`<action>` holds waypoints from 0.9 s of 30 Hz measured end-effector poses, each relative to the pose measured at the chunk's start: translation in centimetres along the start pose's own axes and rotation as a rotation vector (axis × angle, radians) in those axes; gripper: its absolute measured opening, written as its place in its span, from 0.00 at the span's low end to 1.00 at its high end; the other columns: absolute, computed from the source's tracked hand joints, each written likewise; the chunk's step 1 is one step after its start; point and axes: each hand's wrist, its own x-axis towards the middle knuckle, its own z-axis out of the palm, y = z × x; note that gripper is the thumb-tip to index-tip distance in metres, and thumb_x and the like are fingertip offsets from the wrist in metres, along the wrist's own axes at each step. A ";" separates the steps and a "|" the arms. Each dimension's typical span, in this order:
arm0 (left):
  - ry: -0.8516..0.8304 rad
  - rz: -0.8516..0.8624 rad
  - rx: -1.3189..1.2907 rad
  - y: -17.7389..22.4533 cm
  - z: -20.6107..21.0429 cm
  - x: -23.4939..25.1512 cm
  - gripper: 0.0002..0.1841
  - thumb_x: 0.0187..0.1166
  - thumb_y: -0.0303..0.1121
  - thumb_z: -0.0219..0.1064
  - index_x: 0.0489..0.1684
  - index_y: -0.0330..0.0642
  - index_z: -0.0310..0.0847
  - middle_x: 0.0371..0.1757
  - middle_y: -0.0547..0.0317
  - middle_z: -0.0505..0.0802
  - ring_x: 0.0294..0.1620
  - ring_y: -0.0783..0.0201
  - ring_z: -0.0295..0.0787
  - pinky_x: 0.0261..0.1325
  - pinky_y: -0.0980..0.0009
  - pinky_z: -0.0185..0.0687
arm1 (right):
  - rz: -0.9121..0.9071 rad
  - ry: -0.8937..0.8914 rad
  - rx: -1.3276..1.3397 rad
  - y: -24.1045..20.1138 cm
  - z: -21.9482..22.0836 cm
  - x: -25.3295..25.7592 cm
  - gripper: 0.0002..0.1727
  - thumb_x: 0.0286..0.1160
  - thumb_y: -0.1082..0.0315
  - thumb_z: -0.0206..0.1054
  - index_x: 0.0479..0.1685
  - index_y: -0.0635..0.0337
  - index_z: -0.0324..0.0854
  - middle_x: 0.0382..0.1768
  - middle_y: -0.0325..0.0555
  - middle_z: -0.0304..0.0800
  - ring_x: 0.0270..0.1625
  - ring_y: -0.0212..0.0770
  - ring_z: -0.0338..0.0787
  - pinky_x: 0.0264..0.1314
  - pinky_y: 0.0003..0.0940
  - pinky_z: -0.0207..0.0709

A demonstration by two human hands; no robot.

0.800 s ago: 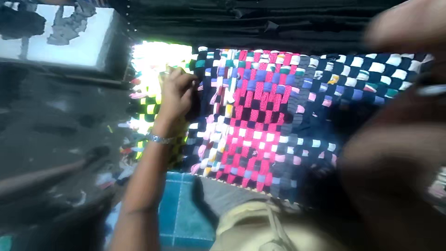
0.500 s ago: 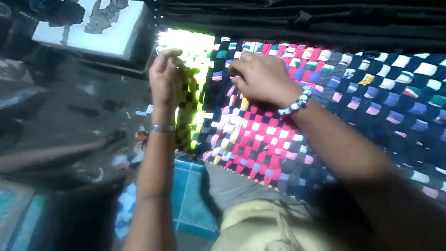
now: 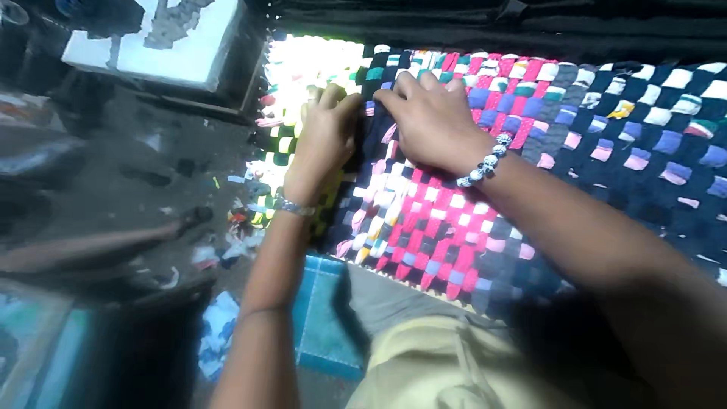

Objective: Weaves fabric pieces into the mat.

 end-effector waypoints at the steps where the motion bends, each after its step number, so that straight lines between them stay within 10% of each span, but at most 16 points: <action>1: 0.025 0.020 0.024 -0.2 0.6 0.1 0.15 0.84 0.28 0.60 0.61 0.42 0.90 0.53 0.40 0.89 0.64 0.36 0.80 0.65 0.40 0.72 | -0.004 -0.019 0.019 -0.1 -0.1 0.1 0.35 0.69 0.76 0.67 0.81 0.45 0.75 0.72 0.56 0.77 0.70 0.68 0.76 0.59 0.75 0.63; 14: 0.060 0.127 -0.322 -2.5 1.2 0.8 0.16 0.83 0.33 0.57 0.41 0.42 0.96 0.33 0.56 0.82 0.50 0.58 0.73 0.63 0.57 0.57 | -0.128 -0.124 0.297 1.2 -0.9 2.3 0.24 0.62 0.80 0.64 0.58 0.48 0.87 0.55 0.45 0.82 0.75 0.58 0.69 0.68 0.72 0.50; 19: -0.032 0.084 -0.255 -2.4 0.7 0.9 0.15 0.84 0.35 0.58 0.50 0.39 0.91 0.43 0.49 0.87 0.56 0.49 0.78 0.66 0.46 0.63 | -0.177 -0.010 0.466 4.7 -3.9 1.3 0.23 0.75 0.80 0.57 0.67 0.60 0.83 0.61 0.58 0.85 0.63 0.54 0.85 0.68 0.57 0.75; 23: 0.021 0.114 -0.251 -1.1 0.3 0.7 0.19 0.80 0.31 0.62 0.69 0.44 0.86 0.55 0.44 0.86 0.62 0.43 0.79 0.64 0.41 0.68 | -0.039 0.062 0.323 6.4 -6.9 -0.7 0.17 0.79 0.76 0.57 0.61 0.65 0.85 0.58 0.62 0.87 0.59 0.57 0.87 0.65 0.57 0.76; 27: -0.032 0.122 -0.043 1.7 1.0 1.5 0.15 0.83 0.35 0.62 0.62 0.47 0.90 0.57 0.40 0.86 0.65 0.34 0.76 0.61 0.37 0.65 | -0.050 -0.102 0.239 5.1 -4.9 -2.7 0.19 0.80 0.71 0.61 0.67 0.59 0.86 0.61 0.64 0.84 0.64 0.63 0.85 0.62 0.65 0.77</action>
